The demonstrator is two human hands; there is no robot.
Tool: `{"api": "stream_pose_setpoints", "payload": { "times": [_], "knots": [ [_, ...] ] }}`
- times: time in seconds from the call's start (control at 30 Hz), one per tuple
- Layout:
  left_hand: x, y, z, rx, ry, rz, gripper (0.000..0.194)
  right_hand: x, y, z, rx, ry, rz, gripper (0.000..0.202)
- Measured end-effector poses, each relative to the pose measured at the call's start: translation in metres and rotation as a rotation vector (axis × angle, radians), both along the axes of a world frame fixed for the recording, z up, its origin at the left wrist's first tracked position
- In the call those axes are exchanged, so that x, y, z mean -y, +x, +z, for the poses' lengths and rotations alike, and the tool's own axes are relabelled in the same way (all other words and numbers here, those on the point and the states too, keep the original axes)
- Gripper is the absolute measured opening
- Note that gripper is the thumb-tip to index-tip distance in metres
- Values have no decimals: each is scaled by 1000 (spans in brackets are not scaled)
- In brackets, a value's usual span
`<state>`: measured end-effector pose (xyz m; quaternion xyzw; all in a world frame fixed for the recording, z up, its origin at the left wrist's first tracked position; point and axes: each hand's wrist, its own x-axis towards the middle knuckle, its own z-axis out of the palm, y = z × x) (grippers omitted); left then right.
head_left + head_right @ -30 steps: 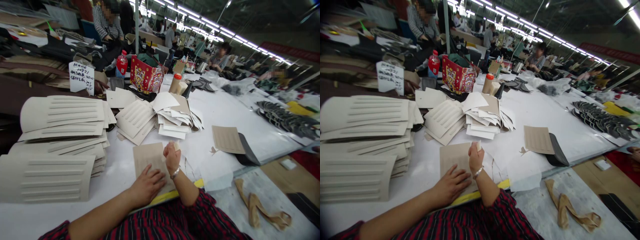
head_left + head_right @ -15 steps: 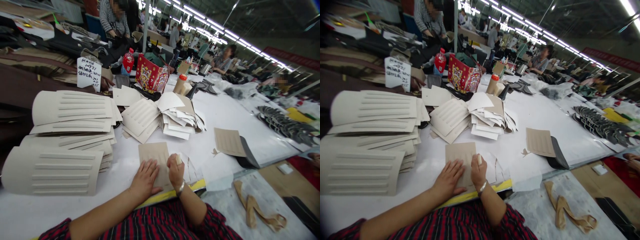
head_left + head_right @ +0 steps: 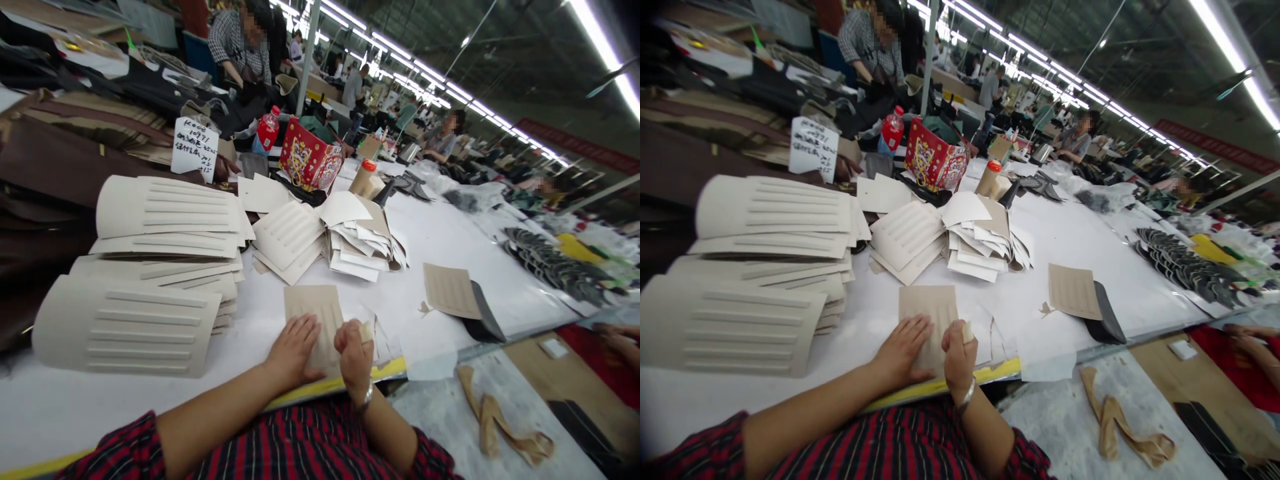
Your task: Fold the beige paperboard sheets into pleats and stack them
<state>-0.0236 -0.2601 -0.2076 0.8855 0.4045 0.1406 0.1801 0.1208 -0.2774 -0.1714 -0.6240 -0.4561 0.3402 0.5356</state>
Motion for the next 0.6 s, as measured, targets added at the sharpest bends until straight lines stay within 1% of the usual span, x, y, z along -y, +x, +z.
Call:
{"api": "stream_pose_setpoints", "payload": {
  "times": [0.1, 0.13, 0.17, 0.2, 0.23, 0.27, 0.37, 0.4, 0.43, 0.47, 0.5, 0.6],
  "knots": [
    [-3, -6, 2, 7, -26, -41, 92, -61, -18, 1, 123, 71, 3, 39],
    [-4, -8, 3, 1, -32, -43, 91, -77, -23, 2, 164, 83, 11, 39],
    [-4, -9, 3, -6, -35, -41, 91, -86, -26, 3, 191, 91, 18, 39],
    [-4, -9, 2, -11, -34, -33, 91, -87, -27, 4, 208, 95, 24, 39],
    [-4, -10, 2, -12, -30, -23, 91, -79, -26, 4, 216, 92, 29, 39],
    [-3, -10, 0, -7, -24, -13, 90, -64, -23, 3, 216, 81, 37, 38],
    [-5, -14, -2, 13, -15, -21, 90, -4, -9, -3, 203, 20, 81, 33],
    [-7, -16, -2, 17, -18, -46, 92, 8, -7, -5, 200, 1, 88, 32],
    [-9, -19, -1, 19, -22, -83, 94, 12, -6, -6, 200, -12, 90, 32],
    [-11, -22, 0, 19, -28, -125, 96, 7, -7, -7, 208, -13, 84, 32],
    [-13, -25, 1, 18, -33, -167, 97, -7, -11, -6, 220, -3, 70, 33],
    [-19, -30, 4, 15, -42, -232, 98, -69, -27, -2, 256, 48, 20, 36]
  ]
}}
